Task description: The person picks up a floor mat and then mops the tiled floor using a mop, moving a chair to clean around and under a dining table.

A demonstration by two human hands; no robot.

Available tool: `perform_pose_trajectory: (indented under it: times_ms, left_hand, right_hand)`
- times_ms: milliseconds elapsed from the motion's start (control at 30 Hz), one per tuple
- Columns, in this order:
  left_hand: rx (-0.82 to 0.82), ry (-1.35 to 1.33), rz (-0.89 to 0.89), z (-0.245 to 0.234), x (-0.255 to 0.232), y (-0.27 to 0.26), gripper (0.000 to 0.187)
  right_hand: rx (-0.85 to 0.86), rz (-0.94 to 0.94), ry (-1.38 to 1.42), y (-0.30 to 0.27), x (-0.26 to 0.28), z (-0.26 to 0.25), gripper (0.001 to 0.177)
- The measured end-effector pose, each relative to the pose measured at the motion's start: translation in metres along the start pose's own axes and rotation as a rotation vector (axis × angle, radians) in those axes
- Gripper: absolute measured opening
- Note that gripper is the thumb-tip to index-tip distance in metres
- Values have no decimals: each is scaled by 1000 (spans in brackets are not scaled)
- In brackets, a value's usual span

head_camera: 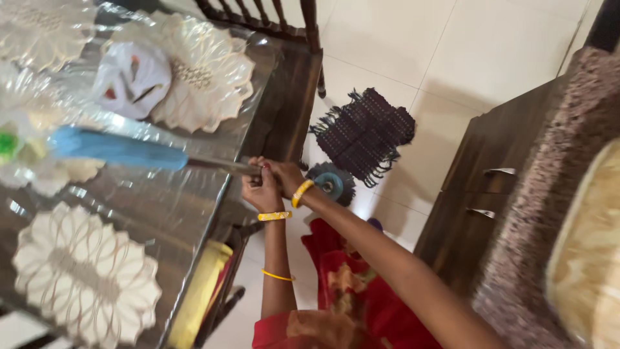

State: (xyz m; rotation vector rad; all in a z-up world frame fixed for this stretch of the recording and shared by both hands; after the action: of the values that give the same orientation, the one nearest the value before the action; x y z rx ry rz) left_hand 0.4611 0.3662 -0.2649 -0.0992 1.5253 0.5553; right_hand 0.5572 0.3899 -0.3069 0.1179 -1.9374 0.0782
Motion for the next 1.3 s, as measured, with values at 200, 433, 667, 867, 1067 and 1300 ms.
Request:
perform_pose_trajectory:
  times_ms: [200,433,667,867,1067,1300]
  left_hand:
    - [244,79,-94,43,138,-23,5]
    - [341,-50,-233,77,320,-93,9]
    - [155,-273,-167,92,372,-55,4]
    - [201,-144,22,104,301,-22,8]
    - [209,-155,3,123,291,-19,6]
    - [280,-134,21,113,317,-37,8]
  right_hand:
    - [-212,400,-58,-64,-219,6,24]
    - [-321,1095,-214,-163,-540,-3,36]
    - [-574,1248,-97,-175,-721,-32,36]
    - [-989,1260,348,-176,-815,-30,37]
    - [-972,1453,324,-165,-831,-37,31]
    - [-1089,1031,842,-123,-821,-25,24]
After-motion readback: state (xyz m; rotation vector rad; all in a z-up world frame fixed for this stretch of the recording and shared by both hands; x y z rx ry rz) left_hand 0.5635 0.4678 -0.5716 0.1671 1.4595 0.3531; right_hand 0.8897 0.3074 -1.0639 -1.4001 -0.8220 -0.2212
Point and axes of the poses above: each hand's wrist, its own y-axis towards the middle knuckle, its own z-axis out of the palm, x = y × z, the point moved 7 cm from there along y, towards the middle knuckle, and after that the axes turned 8 degrees about z, right-handed, at the moved point
